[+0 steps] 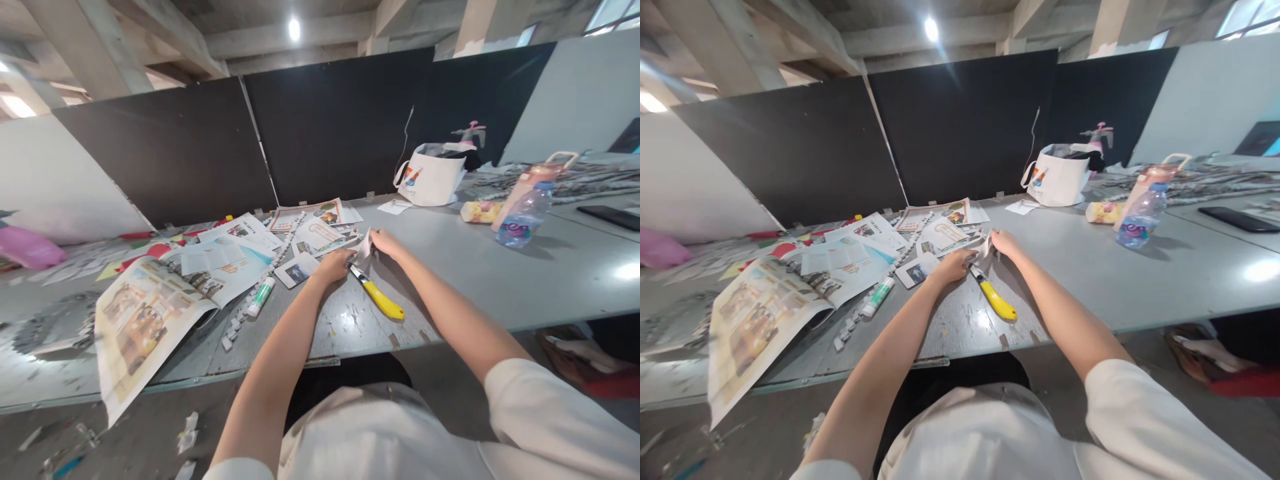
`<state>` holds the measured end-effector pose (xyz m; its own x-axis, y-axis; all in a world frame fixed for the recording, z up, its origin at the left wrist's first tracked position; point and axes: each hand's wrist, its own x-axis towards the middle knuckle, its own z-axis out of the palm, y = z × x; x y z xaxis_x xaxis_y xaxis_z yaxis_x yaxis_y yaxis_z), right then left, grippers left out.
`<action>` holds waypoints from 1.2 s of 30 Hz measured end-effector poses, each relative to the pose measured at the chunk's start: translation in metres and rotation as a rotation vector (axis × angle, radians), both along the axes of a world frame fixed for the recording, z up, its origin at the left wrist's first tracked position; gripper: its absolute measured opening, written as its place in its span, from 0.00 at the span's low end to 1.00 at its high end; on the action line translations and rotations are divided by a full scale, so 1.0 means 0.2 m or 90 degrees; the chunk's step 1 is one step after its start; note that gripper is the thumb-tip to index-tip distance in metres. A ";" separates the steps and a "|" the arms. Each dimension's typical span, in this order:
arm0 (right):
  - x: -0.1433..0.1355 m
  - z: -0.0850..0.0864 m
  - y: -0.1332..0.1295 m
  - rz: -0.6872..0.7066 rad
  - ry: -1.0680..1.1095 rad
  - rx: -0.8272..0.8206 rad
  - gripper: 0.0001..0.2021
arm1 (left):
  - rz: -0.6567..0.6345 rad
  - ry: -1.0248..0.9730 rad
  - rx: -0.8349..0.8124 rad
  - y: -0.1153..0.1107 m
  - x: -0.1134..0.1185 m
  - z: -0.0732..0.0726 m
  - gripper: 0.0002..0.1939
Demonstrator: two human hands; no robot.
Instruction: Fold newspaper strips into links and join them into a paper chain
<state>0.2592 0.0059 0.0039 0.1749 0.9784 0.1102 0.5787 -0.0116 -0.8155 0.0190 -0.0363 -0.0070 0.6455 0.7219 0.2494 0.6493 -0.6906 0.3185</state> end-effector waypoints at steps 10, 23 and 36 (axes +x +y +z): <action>-0.10 0.06 -0.09 0.049 0.126 -0.160 0.26 | -0.019 0.029 0.030 0.00 0.01 0.01 0.35; 0.10 0.12 -0.02 -0.168 -0.099 0.077 0.10 | 0.173 -0.230 -0.025 0.08 -0.02 -0.05 0.26; 0.07 0.14 -0.06 -0.069 0.199 0.302 0.15 | 0.207 -0.740 -0.275 0.08 -0.02 0.02 0.24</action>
